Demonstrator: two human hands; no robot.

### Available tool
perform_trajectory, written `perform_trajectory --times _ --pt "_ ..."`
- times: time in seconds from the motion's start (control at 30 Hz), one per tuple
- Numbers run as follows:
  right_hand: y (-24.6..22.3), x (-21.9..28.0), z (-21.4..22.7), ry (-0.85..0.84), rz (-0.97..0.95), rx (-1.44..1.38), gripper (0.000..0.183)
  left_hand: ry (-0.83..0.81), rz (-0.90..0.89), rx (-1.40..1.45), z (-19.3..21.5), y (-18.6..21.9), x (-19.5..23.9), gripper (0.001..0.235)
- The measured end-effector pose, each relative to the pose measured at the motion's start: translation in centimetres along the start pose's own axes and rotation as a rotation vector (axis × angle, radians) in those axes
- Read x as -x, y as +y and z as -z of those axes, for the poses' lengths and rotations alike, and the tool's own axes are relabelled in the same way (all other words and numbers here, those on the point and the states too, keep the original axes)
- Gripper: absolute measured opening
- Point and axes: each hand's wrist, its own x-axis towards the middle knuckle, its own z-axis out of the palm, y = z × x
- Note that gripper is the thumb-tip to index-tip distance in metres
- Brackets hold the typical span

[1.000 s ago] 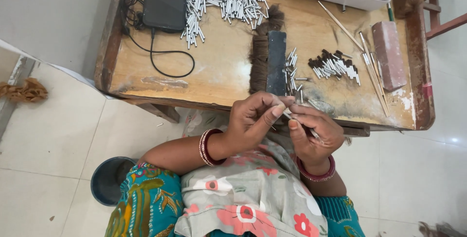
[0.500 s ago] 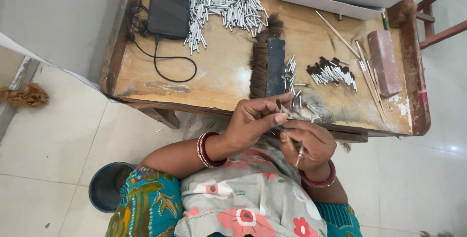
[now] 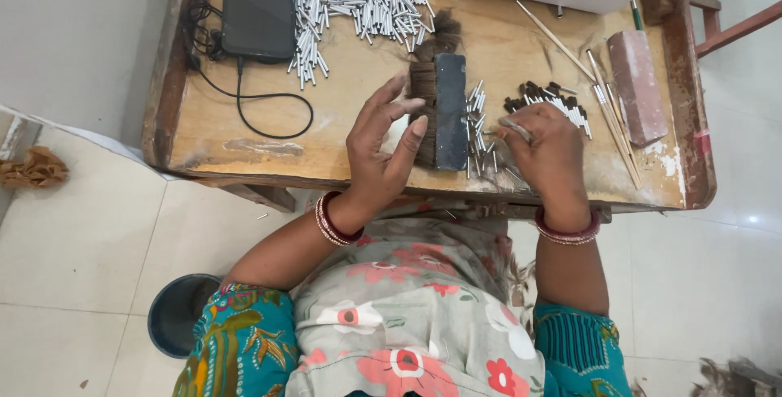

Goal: The person sits at a workbench assembling small brushes. They pick up a metal ferrule, insert a tuft of bristle hair into it, press and shape the tuft, and place the finished brush aside, repeating the process with components from piles on the table and placing completed brushes into a box.

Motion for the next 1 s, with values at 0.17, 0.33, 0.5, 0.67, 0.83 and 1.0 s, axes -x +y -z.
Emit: perform_trajectory --times 0.17,0.33,0.5,0.67,0.83,1.0 --pt "-0.8 0.4 -0.3 -0.013 0.017 -0.037 0.011 0.0 -0.045 -0.029 0.1 0.8 -0.1 0.019" --pt "-3.7 4.0 1.2 0.151 -0.136 -0.39 0.013 -0.186 0.185 0.054 -1.2 1.3 1.1 0.016" --pt "-6.4 6.2 1.3 0.204 0.133 -0.693 0.018 -0.438 0.583 0.776 -2.8 0.3 3.5 0.019" --pt "-7.3 6.6 1.8 0.155 0.167 -0.686 0.015 -0.409 0.731 0.986 -3.0 0.1 4.7 0.02" --pt "-8.0 7.2 0.2 0.285 0.169 -0.557 0.011 -0.386 0.725 1.032 -3.5 0.3 5.0 0.02" --pt "-7.7 6.9 -0.7 0.388 0.168 -0.361 0.026 -0.257 0.489 0.807 -3.2 0.8 4.9 0.018"
